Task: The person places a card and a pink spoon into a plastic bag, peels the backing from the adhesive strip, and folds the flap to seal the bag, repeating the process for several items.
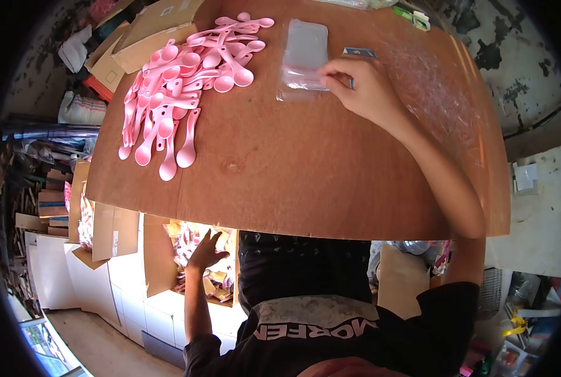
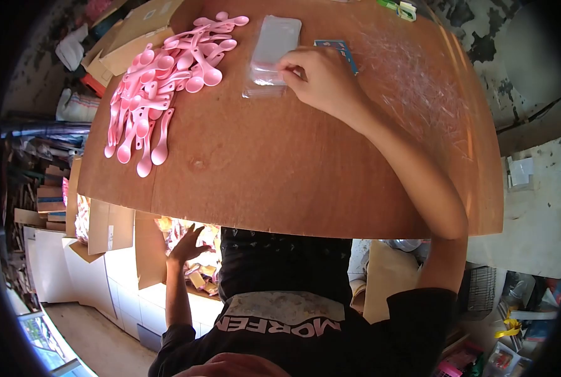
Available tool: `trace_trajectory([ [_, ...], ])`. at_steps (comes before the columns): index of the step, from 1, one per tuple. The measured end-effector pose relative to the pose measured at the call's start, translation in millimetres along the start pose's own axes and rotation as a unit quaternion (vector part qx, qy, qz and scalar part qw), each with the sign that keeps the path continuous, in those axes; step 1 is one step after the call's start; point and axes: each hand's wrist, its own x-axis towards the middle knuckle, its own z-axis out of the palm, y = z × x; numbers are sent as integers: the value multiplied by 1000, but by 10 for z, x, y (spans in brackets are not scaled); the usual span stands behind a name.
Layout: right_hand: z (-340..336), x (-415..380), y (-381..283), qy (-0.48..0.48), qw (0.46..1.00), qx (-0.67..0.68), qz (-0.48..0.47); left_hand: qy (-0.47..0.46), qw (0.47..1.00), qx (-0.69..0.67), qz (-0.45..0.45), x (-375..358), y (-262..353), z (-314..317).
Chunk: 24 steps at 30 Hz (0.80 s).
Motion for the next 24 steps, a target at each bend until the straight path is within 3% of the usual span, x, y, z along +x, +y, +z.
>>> trace_trajectory([
  [1,69,142,51,-13,998,-40,-39,-15,997,-60,52,14,64,33],
  [2,121,267,107,-23,993,-80,-80,-39,989,-135,49,-6,263,-47],
  [3,183,359,187,-23,993,-80,-85,-31,989,-121,83,-88,544,-212],
  [6,326,507,291,-104,986,-123,-52,-20,962,-193,193,-279,972,-498],
  [8,322,552,287,-165,982,-85,18,-39,948,-197,246,-392,1226,-694],
  [10,302,548,280,-146,985,-89,18,-57,931,-201,300,-498,1445,-904],
  [12,274,530,304,-125,988,-93,21,-121,871,-255,403,-604,1613,-1097],
  [14,247,505,344,-82,991,-99,-47,-123,847,-258,448,-732,1817,-1363],
  [16,217,484,303,-73,991,-101,-49,-125,822,-258,492,-797,2000,-1613],
  [18,198,455,252,-63,991,-102,-51,-39,788,-229,570,-795,2156,-1839],
  [21,167,419,176,-34,993,-105,-49,106,816,-146,549,-654,2329,-2119],
  [24,119,341,61,38,992,-85,-81,221,866,-107,435,-434,2461,-2353],
])
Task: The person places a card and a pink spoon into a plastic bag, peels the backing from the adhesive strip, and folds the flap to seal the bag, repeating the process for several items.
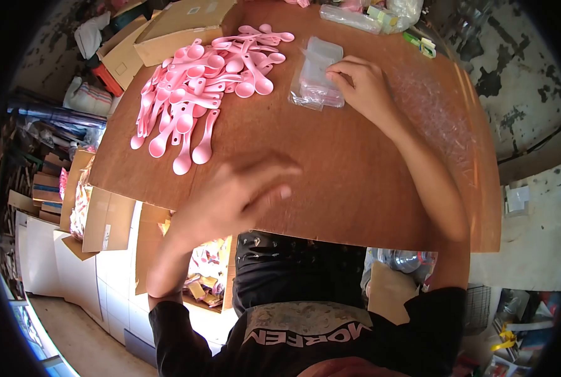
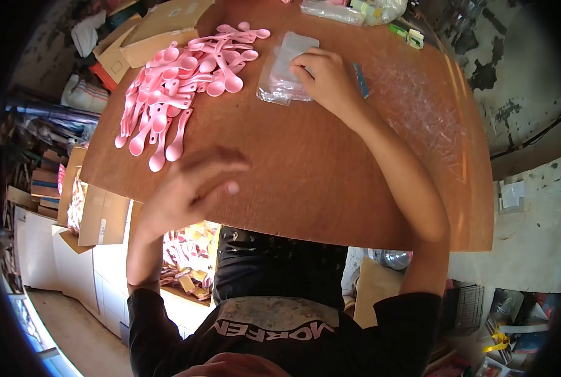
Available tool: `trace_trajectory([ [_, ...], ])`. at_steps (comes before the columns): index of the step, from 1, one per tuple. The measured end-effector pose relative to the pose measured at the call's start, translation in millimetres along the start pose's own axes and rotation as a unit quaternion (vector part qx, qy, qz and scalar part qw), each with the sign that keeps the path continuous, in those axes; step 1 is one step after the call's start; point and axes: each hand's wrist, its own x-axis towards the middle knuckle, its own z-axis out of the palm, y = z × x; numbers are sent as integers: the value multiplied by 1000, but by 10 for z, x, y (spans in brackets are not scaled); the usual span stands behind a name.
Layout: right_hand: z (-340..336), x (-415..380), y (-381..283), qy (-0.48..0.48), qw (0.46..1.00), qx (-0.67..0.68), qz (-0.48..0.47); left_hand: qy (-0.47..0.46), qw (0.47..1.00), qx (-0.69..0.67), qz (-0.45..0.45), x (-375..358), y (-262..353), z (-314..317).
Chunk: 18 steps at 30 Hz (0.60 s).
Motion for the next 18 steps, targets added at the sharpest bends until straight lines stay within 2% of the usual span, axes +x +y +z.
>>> trace_trajectory([
  [1,-57,-32,-104,-7,1000,2,-7,37,997,31,-58,82,-37,-5],
  [2,-110,-75,-209,-15,1000,4,-13,38,997,33,-57,169,-99,-14],
  [3,-149,-133,-308,-13,1000,3,-14,91,988,121,-17,256,-169,-15],
  [4,-185,-204,-415,-17,998,7,-53,143,967,208,23,319,-208,-12],
  [5,-224,-279,-528,-20,996,10,-91,142,968,207,26,360,-213,-7],
  [6,-272,-357,-675,-19,996,7,-88,136,964,221,58,396,-214,5],
  [7,-321,-434,-835,-41,995,61,-68,129,960,233,90,429,-214,23],
  [8,-350,-502,-932,-63,990,115,-47,134,957,206,151,459,-241,64],
  [9,-365,-561,-971,-61,991,112,-43,133,958,203,155,447,-262,103],
  [11,-403,-645,-1005,-112,968,225,8,83,976,100,175,383,-301,167],
  [13,-461,-634,-885,-126,960,249,11,98,975,78,185,375,-284,216],
  [15,-521,-597,-597,-120,989,89,7,133,987,30,87,346,-237,205],
  [17,-548,-595,-167,-98,992,-79,-33,156,982,29,103,339,-287,231],
  [18,-559,-619,15,-88,981,-162,-55,164,977,-133,10,328,-286,247],
])
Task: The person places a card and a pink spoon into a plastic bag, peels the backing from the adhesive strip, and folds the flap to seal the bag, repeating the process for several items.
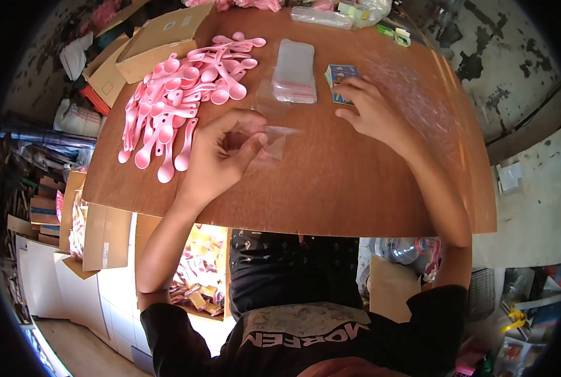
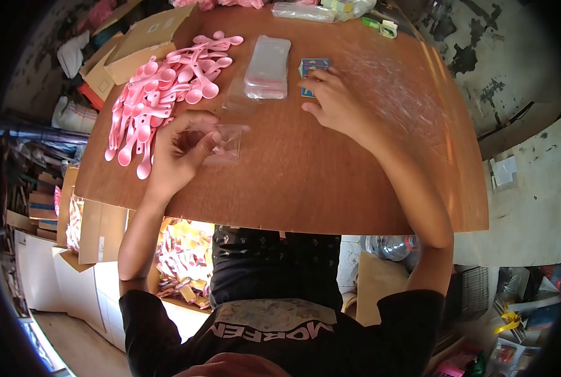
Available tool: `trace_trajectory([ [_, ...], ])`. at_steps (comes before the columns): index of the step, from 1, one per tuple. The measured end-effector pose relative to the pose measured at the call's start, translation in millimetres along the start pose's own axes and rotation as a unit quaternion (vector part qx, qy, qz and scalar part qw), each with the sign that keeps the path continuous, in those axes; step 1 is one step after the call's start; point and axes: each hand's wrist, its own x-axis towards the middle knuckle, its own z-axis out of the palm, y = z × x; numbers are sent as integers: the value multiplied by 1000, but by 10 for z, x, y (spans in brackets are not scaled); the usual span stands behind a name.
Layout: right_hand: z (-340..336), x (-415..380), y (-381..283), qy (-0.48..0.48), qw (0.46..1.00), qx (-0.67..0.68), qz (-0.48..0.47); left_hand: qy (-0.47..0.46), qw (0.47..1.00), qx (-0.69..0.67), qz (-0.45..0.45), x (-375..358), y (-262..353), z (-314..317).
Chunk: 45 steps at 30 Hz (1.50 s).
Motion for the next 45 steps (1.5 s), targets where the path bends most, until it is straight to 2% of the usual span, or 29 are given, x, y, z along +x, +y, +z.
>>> trace_trajectory([
  [1,5,-11,75,3,1000,-2,0,22,983,-143,-116,4,5,0],
  [4,26,-16,232,-80,985,87,125,19,980,-155,-126,40,21,-43],
  [6,-8,-9,284,-87,983,89,138,23,978,-163,-129,74,52,-60],
  [8,-28,-5,321,-95,980,93,151,39,947,-236,-215,88,105,-80],
  [10,-35,-10,350,-37,992,98,64,49,955,-202,-213,83,43,-94],
  [11,-54,-3,346,-35,993,98,63,60,960,-170,-212,89,27,-99],
  [13,-122,-2,313,35,996,42,74,73,957,-180,-217,108,32,-76],
  [16,-173,22,265,29,996,24,82,89,949,-196,-229,118,18,-63],
  [17,-132,8,318,30,996,24,82,83,959,-182,-203,132,-13,-65],
  [19,-52,-18,410,-70,965,176,184,77,967,-168,-177,155,-42,-68],
  [20,-56,-23,411,-71,964,177,184,87,973,-137,-163,158,-50,-66],
  [22,-132,-7,364,-34,932,245,266,98,978,-106,-150,161,-61,-68],
  [23,-219,29,264,-35,932,246,264,103,973,-115,-172,168,-54,-75],
  [25,-429,77,-7,189,917,245,252,112,966,-124,-196,185,-48,-92],
  [26,-533,71,-139,186,917,248,251,99,968,-109,-204,203,-51,-97],
  [28,-708,42,-361,248,867,389,185,87,969,-94,-213,227,-18,-77],
  [31,-789,30,-501,211,849,466,130,28,965,-123,-229,254,49,28],
  [33,-774,60,-536,208,853,461,127,-27,951,-193,-240,242,70,93],
  [34,-769,77,-541,203,857,459,120,-47,962,-170,-207,240,71,113],
  [38,-730,127,-495,165,852,474,151,-47,966,-161,-197,237,186,135],
  [40,-661,130,-438,130,883,434,123,-62,971,-123,-196,230,179,115],
  [45,-644,146,-511,66,892,434,108,-80,973,-77,-202,216,228,132],
])
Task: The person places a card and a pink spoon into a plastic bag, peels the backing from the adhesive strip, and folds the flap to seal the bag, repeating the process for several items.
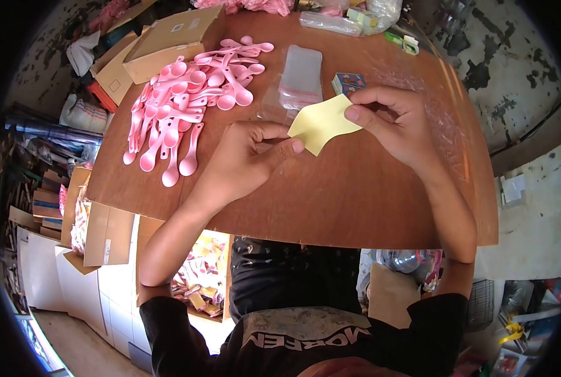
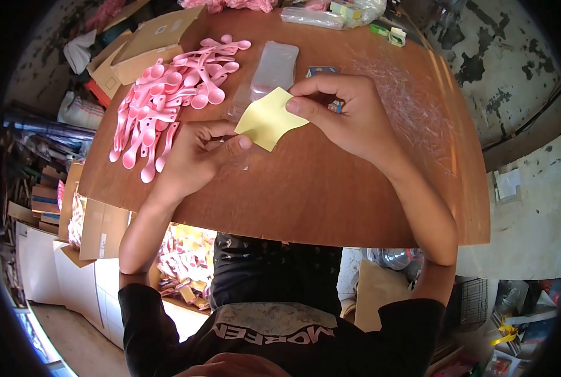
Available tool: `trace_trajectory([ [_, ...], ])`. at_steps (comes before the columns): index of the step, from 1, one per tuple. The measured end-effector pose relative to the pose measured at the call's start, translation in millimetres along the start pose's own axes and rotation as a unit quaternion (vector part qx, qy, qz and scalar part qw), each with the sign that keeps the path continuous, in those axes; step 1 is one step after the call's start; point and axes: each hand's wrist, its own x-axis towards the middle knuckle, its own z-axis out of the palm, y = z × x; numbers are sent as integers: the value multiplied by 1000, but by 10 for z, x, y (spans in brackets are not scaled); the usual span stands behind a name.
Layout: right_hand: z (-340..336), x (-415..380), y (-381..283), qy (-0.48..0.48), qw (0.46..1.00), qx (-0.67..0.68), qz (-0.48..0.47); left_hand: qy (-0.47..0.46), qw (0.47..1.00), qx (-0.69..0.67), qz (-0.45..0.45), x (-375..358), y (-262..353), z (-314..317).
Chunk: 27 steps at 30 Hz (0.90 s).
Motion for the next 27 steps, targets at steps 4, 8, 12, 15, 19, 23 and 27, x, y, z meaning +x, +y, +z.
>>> trace_trajectory([
  [4,-16,-25,-16,5,1000,-21,8,-3,1000,-17,-11,1,-6,3],
  [8,-20,-63,-13,37,999,17,36,5,997,-65,35,5,-43,24],
  [12,2,-95,-40,37,996,48,65,8,999,5,40,-34,20,0],
  [15,22,-112,-71,11,998,30,60,-8,999,13,49,-53,59,23],
  [19,157,-128,-122,-40,999,-4,33,-24,996,26,77,-41,63,93],
  [23,276,-190,-128,-1,998,-54,-26,10,990,69,119,-90,136,134],
  [27,200,-199,-240,107,938,-235,-233,214,916,149,305,-424,-63,261],
])
